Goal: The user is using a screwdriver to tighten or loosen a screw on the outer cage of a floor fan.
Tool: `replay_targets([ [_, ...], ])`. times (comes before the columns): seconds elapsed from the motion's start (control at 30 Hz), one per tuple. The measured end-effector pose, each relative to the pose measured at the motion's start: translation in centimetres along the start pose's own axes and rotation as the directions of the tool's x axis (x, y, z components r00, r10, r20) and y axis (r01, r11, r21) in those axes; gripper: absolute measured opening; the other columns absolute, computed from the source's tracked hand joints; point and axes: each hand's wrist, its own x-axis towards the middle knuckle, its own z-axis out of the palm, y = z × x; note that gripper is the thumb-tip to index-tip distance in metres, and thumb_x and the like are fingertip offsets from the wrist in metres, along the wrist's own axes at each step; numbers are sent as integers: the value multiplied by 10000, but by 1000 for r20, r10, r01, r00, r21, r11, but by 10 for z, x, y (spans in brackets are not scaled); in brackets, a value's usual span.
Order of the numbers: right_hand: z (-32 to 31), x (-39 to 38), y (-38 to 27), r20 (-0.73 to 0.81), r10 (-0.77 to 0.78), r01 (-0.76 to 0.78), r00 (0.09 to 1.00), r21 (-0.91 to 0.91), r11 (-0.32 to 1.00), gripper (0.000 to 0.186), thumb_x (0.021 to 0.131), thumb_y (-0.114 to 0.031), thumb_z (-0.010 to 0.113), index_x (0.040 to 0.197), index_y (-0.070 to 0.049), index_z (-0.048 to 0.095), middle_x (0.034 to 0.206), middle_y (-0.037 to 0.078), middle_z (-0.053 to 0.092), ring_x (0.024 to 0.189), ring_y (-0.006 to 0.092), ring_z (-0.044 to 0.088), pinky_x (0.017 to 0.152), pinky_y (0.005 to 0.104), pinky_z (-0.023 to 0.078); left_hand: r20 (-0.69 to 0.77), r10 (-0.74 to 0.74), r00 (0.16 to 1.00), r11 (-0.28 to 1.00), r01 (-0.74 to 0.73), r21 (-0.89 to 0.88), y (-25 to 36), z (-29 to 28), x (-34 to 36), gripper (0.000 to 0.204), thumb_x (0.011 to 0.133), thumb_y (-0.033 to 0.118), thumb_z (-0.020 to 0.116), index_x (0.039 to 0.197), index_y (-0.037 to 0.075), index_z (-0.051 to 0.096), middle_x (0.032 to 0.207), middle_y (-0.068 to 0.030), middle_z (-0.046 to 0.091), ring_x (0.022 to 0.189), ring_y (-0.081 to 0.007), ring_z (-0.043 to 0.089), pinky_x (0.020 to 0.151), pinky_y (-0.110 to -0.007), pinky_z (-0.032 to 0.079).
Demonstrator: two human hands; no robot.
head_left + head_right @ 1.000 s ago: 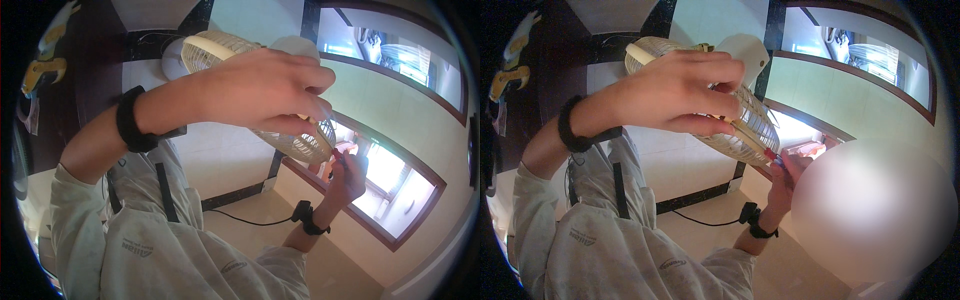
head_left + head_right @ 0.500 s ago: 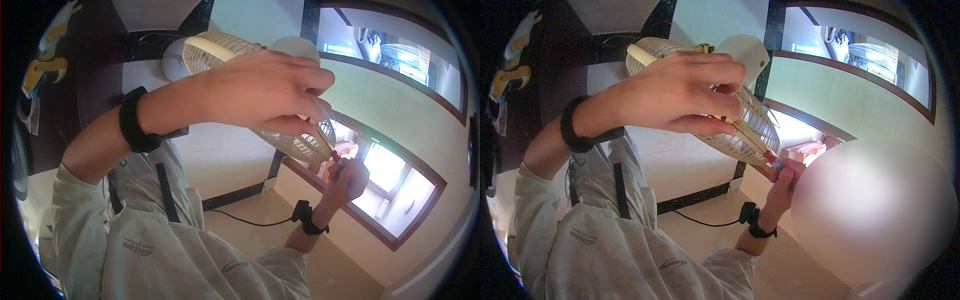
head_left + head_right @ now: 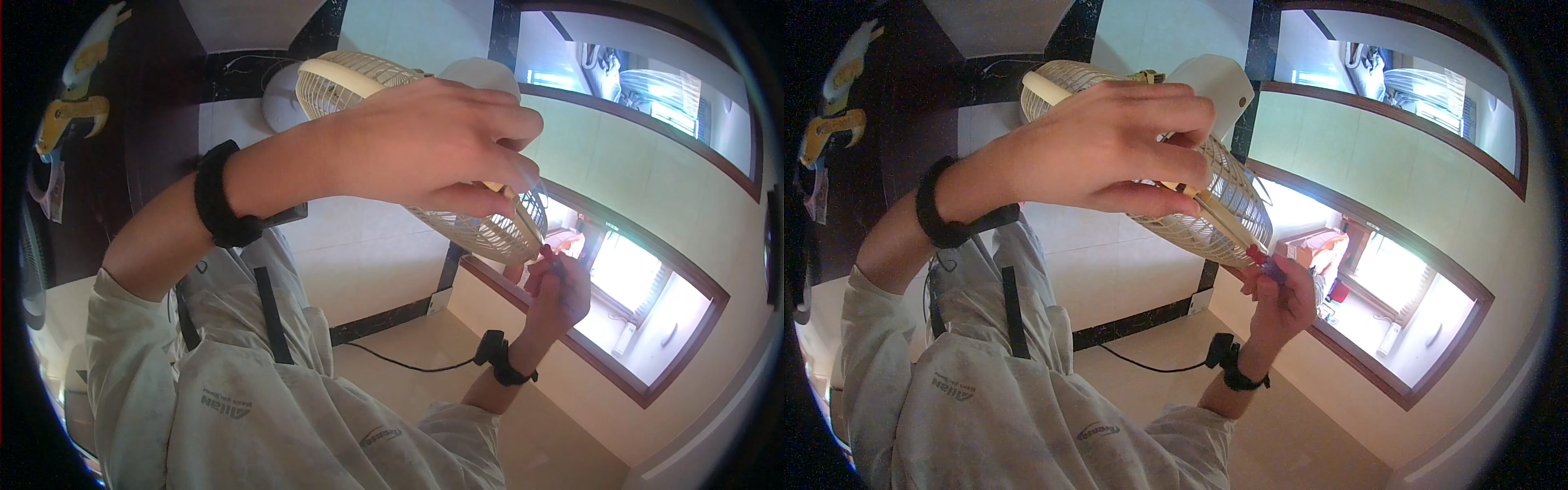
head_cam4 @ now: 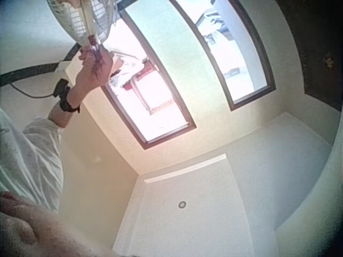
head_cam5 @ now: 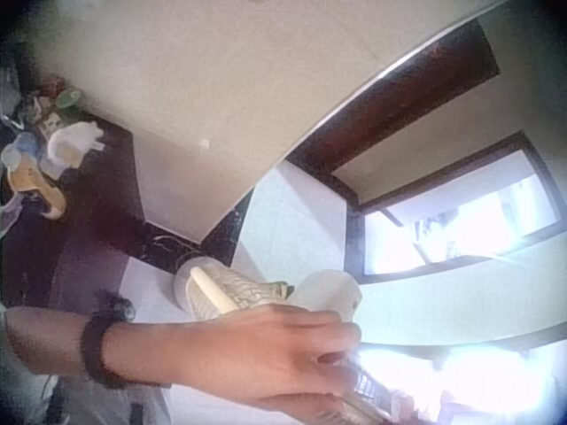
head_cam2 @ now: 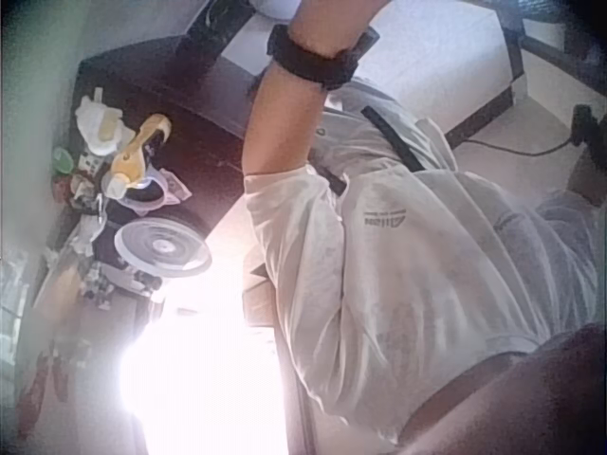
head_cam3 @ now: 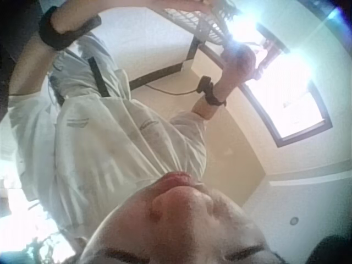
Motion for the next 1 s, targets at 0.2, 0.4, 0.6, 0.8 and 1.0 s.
replay_targets([
  [0.2,-3,3,3,-8,58,-57,998,60,997,429,1008,-386,481,964,30,575,604,63,573,462,69,458,422,197,312,31,-17,999,1000,17,-1,5,-3,0,220,790,264,715,867,107,581,889,-48,502,830,-230,568,695,-366,492],
  [0.4,9,5,-4,-137,189,-191,972,-6,981,423,1017,-349,450,900,27,604,581,15,498,461,47,394,425,199,269,8,-184,983,958,182,-220,13,-6,-1,255,730,166,777,860,74,579,881,-70,535,821,-273,560,692,-378,482],
  [0.6,7,-2,26,-278,-130,116,952,-67,991,425,959,-380,583,992,40,645,773,35,590,630,90,535,618,218,420,14,-47,999,956,49,-290,9,-19,10,243,711,63,772,846,41,571,869,-99,535,777,-281,534,639,-374,429],
  [0.8,-2,-6,42,-212,-80,101,974,87,991,454,885,-418,681,974,18,593,854,41,575,689,94,556,640,227,454,33,-88,996,933,94,-347,11,-13,11,247,656,-3,789,785,10,579,811,-84,523,760,-234,525,612,-350,423],
  [1.0,-5,-4,36,-73,114,-79,991,371,925,453,883,-399,686,1011,11,545,733,37,543,527,89,529,486,209,422,139,-180,974,909,219,-356,18,-10,20,241,647,-10,810,735,15,587,781,-64,539,695,-192,511,597,-319,407],
])
